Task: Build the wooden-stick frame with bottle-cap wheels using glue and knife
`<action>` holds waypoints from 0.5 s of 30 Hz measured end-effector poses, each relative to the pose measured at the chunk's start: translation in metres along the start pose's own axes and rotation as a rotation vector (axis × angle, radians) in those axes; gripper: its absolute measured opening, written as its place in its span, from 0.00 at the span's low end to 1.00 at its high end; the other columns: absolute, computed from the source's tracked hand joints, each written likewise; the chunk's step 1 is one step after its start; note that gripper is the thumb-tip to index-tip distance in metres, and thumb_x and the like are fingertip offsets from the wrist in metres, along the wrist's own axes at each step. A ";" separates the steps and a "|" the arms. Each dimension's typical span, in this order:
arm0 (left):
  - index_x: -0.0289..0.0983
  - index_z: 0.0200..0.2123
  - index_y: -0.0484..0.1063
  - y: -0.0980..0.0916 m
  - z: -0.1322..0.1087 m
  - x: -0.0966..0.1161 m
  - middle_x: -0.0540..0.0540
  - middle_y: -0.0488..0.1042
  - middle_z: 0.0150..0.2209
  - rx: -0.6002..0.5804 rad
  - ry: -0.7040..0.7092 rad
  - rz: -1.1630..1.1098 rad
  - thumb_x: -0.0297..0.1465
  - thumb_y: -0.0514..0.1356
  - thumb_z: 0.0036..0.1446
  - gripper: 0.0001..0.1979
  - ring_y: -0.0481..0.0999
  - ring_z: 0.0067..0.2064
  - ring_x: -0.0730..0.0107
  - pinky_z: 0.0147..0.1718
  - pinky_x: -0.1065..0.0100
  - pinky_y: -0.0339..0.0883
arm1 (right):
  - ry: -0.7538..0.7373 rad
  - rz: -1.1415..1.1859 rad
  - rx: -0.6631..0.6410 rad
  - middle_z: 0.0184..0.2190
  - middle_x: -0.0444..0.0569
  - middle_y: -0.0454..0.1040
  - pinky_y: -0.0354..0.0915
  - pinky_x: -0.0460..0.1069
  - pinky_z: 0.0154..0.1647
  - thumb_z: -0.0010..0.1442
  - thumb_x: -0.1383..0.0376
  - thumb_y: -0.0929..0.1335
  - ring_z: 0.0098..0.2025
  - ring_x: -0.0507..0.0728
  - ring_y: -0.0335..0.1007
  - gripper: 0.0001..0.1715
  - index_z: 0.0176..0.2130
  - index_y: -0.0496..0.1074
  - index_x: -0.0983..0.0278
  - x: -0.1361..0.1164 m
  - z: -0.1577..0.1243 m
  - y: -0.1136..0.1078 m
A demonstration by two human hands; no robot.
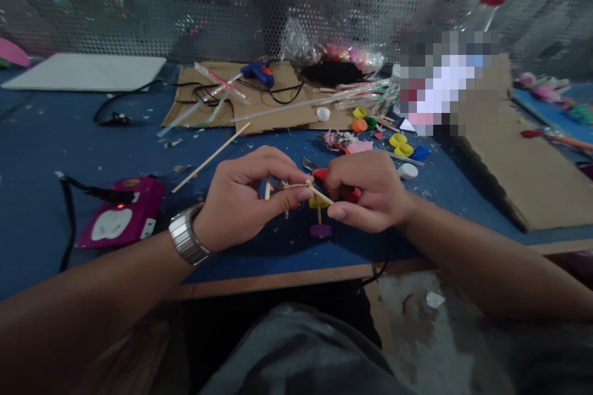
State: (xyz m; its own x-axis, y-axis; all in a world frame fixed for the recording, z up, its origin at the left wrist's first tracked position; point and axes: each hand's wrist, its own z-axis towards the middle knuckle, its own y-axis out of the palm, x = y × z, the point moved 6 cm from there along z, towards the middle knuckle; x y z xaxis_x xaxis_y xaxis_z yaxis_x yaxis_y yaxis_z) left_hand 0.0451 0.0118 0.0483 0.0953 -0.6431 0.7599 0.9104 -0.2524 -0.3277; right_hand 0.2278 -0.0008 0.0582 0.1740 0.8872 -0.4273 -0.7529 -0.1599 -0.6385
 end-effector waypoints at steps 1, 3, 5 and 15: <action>0.44 0.40 0.88 0.000 0.000 0.000 0.47 0.87 0.38 0.002 0.000 0.003 0.32 0.77 0.62 0.03 0.83 0.38 0.65 0.36 0.64 0.77 | 0.001 0.002 0.001 0.24 0.42 0.69 0.58 0.48 0.30 0.79 0.47 0.64 0.27 0.50 0.62 0.29 0.30 0.67 0.60 0.000 0.000 0.000; 0.44 0.40 0.88 -0.001 0.000 0.001 0.47 0.87 0.38 0.008 -0.002 0.013 0.33 0.77 0.62 0.03 0.83 0.38 0.65 0.37 0.63 0.78 | -0.001 0.004 0.004 0.24 0.42 0.69 0.58 0.48 0.30 0.79 0.47 0.65 0.26 0.50 0.62 0.29 0.31 0.68 0.61 0.001 0.000 0.000; 0.44 0.40 0.88 -0.001 -0.001 0.001 0.47 0.87 0.39 0.010 -0.006 0.018 0.33 0.77 0.62 0.03 0.84 0.39 0.65 0.38 0.63 0.78 | -0.003 0.001 -0.006 0.24 0.42 0.70 0.58 0.48 0.30 0.78 0.48 0.67 0.26 0.50 0.63 0.28 0.31 0.69 0.61 0.002 -0.001 0.002; 0.44 0.40 0.88 0.000 -0.002 0.001 0.47 0.86 0.39 0.001 -0.010 0.027 0.31 0.76 0.62 0.04 0.83 0.39 0.65 0.39 0.63 0.78 | -0.028 -0.022 -0.007 0.23 0.41 0.70 0.59 0.49 0.30 0.75 0.60 0.70 0.26 0.50 0.65 0.20 0.30 0.68 0.60 -0.001 -0.002 0.007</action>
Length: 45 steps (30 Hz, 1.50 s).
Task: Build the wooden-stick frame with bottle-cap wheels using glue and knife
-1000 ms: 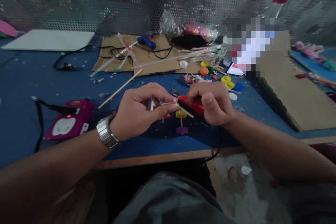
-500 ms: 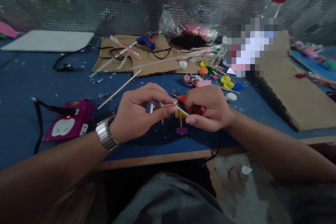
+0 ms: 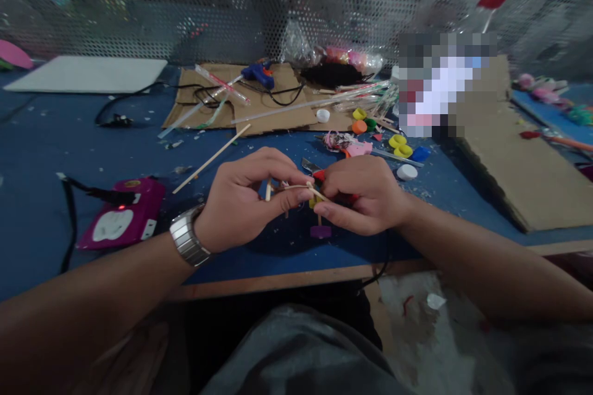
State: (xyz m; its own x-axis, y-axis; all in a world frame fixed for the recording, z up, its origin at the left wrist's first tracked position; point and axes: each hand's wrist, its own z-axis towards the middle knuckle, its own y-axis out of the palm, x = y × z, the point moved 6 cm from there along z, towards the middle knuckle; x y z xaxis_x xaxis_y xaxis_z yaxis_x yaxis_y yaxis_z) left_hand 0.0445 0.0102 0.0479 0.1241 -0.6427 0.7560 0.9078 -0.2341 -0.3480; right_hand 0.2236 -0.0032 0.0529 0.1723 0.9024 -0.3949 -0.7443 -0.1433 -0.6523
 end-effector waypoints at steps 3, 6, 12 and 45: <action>0.44 0.41 0.87 0.000 0.000 -0.001 0.47 0.86 0.39 -0.003 0.002 -0.001 0.30 0.76 0.62 0.05 0.84 0.40 0.66 0.40 0.63 0.79 | -0.007 -0.014 0.014 0.22 0.41 0.70 0.59 0.48 0.30 0.74 0.62 0.71 0.25 0.50 0.64 0.19 0.30 0.69 0.60 0.000 0.000 -0.001; 0.43 0.41 0.87 0.000 0.000 -0.001 0.48 0.87 0.39 -0.006 0.003 0.003 0.29 0.76 0.62 0.05 0.84 0.40 0.66 0.41 0.64 0.79 | -0.009 -0.030 0.030 0.23 0.41 0.72 0.59 0.48 0.30 0.73 0.64 0.72 0.26 0.50 0.65 0.17 0.30 0.69 0.60 0.000 -0.001 -0.002; 0.43 0.41 0.87 0.000 0.000 -0.003 0.47 0.87 0.40 -0.010 -0.009 -0.001 0.31 0.76 0.63 0.04 0.84 0.41 0.65 0.41 0.63 0.79 | -0.002 -0.029 0.034 0.23 0.41 0.72 0.60 0.47 0.30 0.72 0.65 0.72 0.26 0.49 0.66 0.18 0.30 0.69 0.61 0.000 -0.001 -0.002; 0.41 0.48 0.84 -0.007 0.009 -0.037 0.44 0.86 0.42 -0.004 -0.144 0.523 0.32 0.69 0.65 0.09 0.82 0.46 0.52 0.50 0.52 0.73 | 0.188 -0.077 0.209 0.22 0.40 0.71 0.56 0.46 0.24 0.73 0.62 0.71 0.22 0.48 0.61 0.17 0.31 0.74 0.63 0.016 -0.001 -0.012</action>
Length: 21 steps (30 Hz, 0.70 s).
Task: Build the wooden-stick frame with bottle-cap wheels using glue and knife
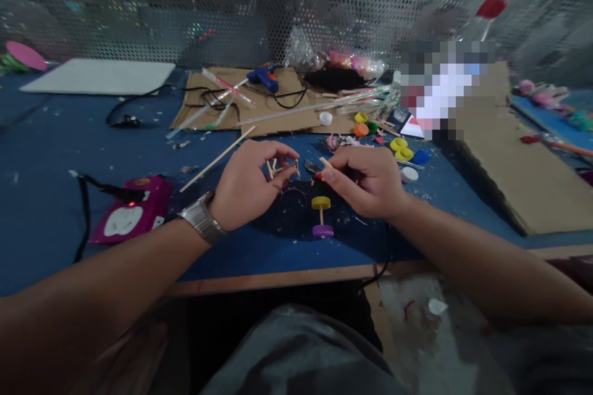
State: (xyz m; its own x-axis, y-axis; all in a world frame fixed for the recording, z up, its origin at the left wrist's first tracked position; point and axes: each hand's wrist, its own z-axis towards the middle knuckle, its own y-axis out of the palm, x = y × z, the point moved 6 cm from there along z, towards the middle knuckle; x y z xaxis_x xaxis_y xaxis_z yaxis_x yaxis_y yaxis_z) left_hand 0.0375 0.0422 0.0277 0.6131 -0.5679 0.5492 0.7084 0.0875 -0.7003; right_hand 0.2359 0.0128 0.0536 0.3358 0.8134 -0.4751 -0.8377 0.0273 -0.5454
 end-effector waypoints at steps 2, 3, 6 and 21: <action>0.41 0.47 0.83 -0.001 0.000 0.001 0.44 0.86 0.40 0.011 0.018 0.006 0.32 0.69 0.65 0.08 0.82 0.45 0.52 0.49 0.53 0.73 | -0.007 0.002 -0.010 0.22 0.40 0.72 0.56 0.46 0.24 0.73 0.62 0.71 0.22 0.48 0.62 0.16 0.32 0.75 0.63 -0.001 0.000 0.001; 0.41 0.46 0.83 -0.001 0.000 0.001 0.45 0.85 0.40 0.012 0.024 0.006 0.32 0.69 0.65 0.08 0.82 0.44 0.53 0.49 0.53 0.73 | -0.012 0.003 -0.009 0.22 0.40 0.72 0.56 0.45 0.23 0.73 0.62 0.71 0.22 0.47 0.62 0.16 0.32 0.75 0.63 -0.001 0.000 0.001; 0.40 0.49 0.82 0.001 0.000 0.001 0.45 0.84 0.41 -0.008 0.036 -0.007 0.31 0.69 0.64 0.10 0.81 0.44 0.54 0.47 0.56 0.72 | -0.018 0.004 -0.008 0.22 0.39 0.71 0.55 0.45 0.23 0.73 0.62 0.71 0.22 0.47 0.61 0.16 0.32 0.75 0.63 0.000 0.000 0.001; 0.38 0.54 0.78 0.007 -0.002 0.006 0.43 0.84 0.43 -0.101 0.067 -0.076 0.37 0.66 0.67 0.16 0.81 0.42 0.57 0.42 0.59 0.71 | -0.025 0.021 -0.022 0.22 0.39 0.71 0.54 0.45 0.23 0.72 0.63 0.72 0.22 0.47 0.60 0.14 0.33 0.76 0.63 -0.002 0.000 0.001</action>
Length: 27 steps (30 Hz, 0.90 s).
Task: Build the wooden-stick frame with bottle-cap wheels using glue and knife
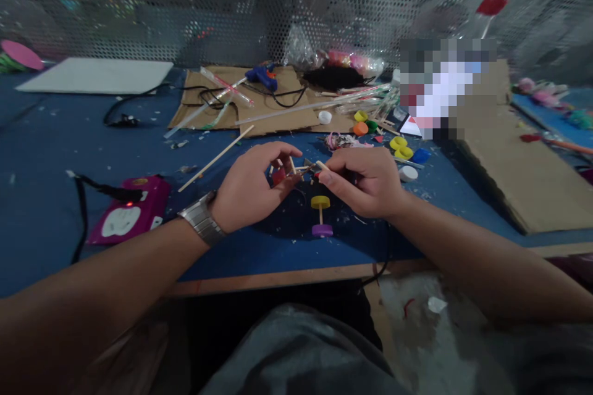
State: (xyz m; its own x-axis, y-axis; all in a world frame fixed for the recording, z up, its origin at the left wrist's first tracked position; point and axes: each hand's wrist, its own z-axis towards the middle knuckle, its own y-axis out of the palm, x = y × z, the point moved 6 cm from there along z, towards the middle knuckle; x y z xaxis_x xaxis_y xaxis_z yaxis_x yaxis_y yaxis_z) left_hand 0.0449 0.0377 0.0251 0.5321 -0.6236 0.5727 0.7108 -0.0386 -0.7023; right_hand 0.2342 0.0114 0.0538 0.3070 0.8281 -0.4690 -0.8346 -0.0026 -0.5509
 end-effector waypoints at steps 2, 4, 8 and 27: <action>0.38 0.55 0.78 0.000 -0.001 0.000 0.42 0.84 0.46 0.001 0.013 0.006 0.37 0.66 0.67 0.16 0.82 0.45 0.56 0.44 0.59 0.72 | -0.004 -0.003 0.000 0.22 0.39 0.71 0.54 0.45 0.23 0.72 0.63 0.72 0.22 0.47 0.60 0.14 0.33 0.76 0.63 0.000 0.000 0.000; 0.38 0.56 0.79 0.001 -0.001 0.001 0.41 0.85 0.47 -0.003 0.021 0.012 0.36 0.66 0.67 0.17 0.82 0.46 0.55 0.45 0.59 0.72 | -0.006 -0.008 0.002 0.22 0.39 0.71 0.54 0.45 0.23 0.73 0.63 0.72 0.22 0.47 0.60 0.14 0.33 0.76 0.63 0.000 0.000 -0.001; 0.38 0.54 0.79 0.000 0.000 -0.001 0.44 0.84 0.42 0.020 0.006 0.010 0.32 0.64 0.67 0.14 0.82 0.43 0.58 0.44 0.59 0.72 | 0.000 -0.016 -0.002 0.22 0.39 0.71 0.55 0.46 0.23 0.73 0.62 0.71 0.22 0.47 0.60 0.15 0.32 0.75 0.63 0.000 0.000 -0.001; 0.39 0.52 0.79 -0.003 0.001 -0.007 0.44 0.83 0.42 0.054 -0.076 0.021 0.34 0.69 0.64 0.14 0.81 0.44 0.57 0.44 0.58 0.71 | 0.001 0.015 -0.017 0.22 0.38 0.70 0.53 0.45 0.23 0.72 0.64 0.72 0.22 0.46 0.59 0.14 0.32 0.75 0.63 0.000 -0.001 0.001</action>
State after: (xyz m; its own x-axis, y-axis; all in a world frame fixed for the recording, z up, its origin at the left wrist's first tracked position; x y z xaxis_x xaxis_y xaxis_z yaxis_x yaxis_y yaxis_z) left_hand 0.0392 0.0429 0.0231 0.5794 -0.5625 0.5898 0.7216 0.0174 -0.6921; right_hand 0.2334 0.0113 0.0525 0.2947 0.8276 -0.4778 -0.8313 -0.0246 -0.5553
